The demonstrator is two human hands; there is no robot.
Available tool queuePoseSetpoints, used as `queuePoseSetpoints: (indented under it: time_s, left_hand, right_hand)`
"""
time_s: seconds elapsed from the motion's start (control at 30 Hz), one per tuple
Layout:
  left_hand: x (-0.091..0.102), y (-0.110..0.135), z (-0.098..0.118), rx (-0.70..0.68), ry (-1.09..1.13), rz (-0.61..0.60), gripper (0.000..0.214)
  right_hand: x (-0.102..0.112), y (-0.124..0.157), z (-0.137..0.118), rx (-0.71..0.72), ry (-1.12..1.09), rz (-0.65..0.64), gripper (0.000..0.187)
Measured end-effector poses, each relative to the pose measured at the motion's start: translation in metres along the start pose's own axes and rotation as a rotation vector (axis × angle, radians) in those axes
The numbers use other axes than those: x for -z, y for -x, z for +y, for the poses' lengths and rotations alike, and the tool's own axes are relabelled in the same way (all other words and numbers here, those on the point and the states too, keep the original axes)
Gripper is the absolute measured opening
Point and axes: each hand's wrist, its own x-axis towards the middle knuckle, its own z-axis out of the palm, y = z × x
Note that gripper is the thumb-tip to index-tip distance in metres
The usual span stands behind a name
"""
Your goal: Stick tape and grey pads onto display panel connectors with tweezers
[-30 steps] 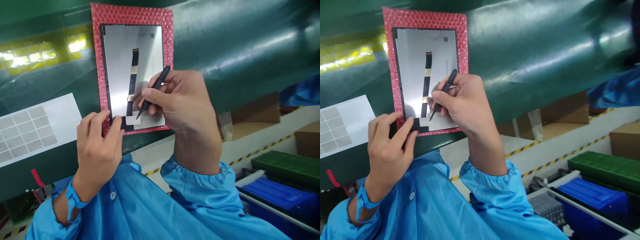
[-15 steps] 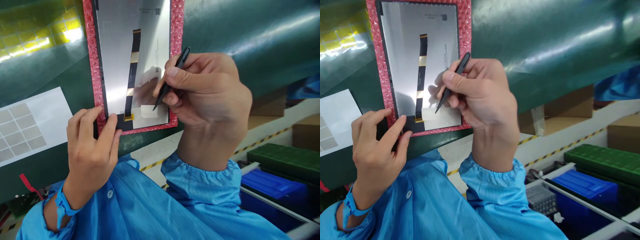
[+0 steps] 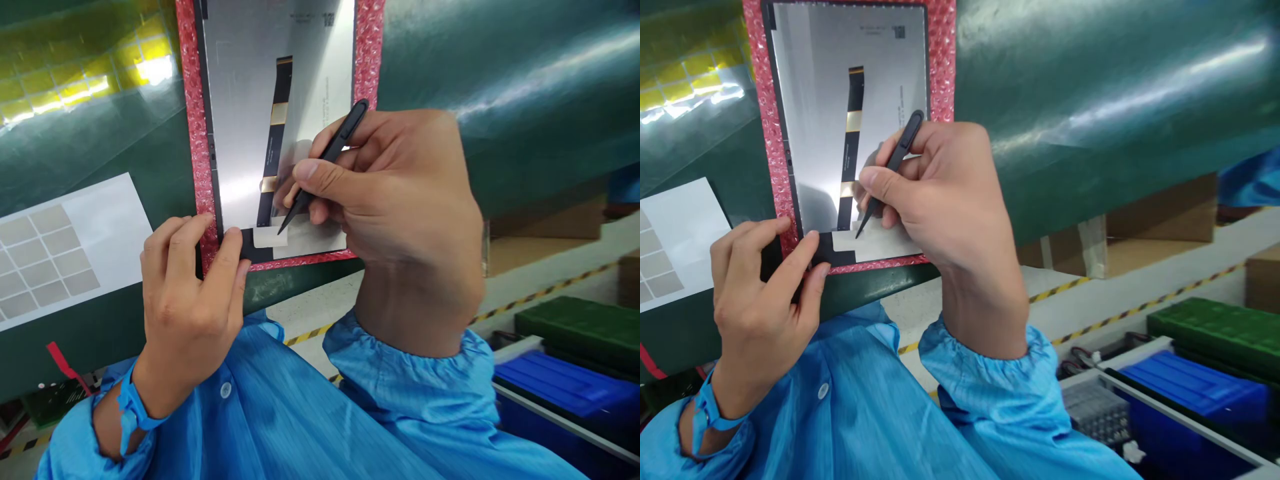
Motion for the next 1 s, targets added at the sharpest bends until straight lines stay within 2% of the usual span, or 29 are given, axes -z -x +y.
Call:
queuePoseSetpoints:
  time_s: [0.2, 0.8, 1.0]
  left_hand:
    - [-0.0003, 0.0006, 0.0006, 0.013, -0.010, 0.006, 0.031]
    - [-0.0012, 0.0014, 0.0028, 0.018, -0.014, -0.005, 0.032]
    - [-0.0042, 0.0009, 0.0051, 0.000, 0.005, 0.011, 0.034]
  right_hand:
    - [-0.0013, 0.0005, -0.0004, 0.018, 0.044, 0.010, 0.026]
    - [-0.0022, -0.0007, 0.0015, 0.027, 0.052, 0.037, 0.031]
    - [-0.0002, -0.0035, 0.0042, 0.013, -0.008, -0.001, 0.029]
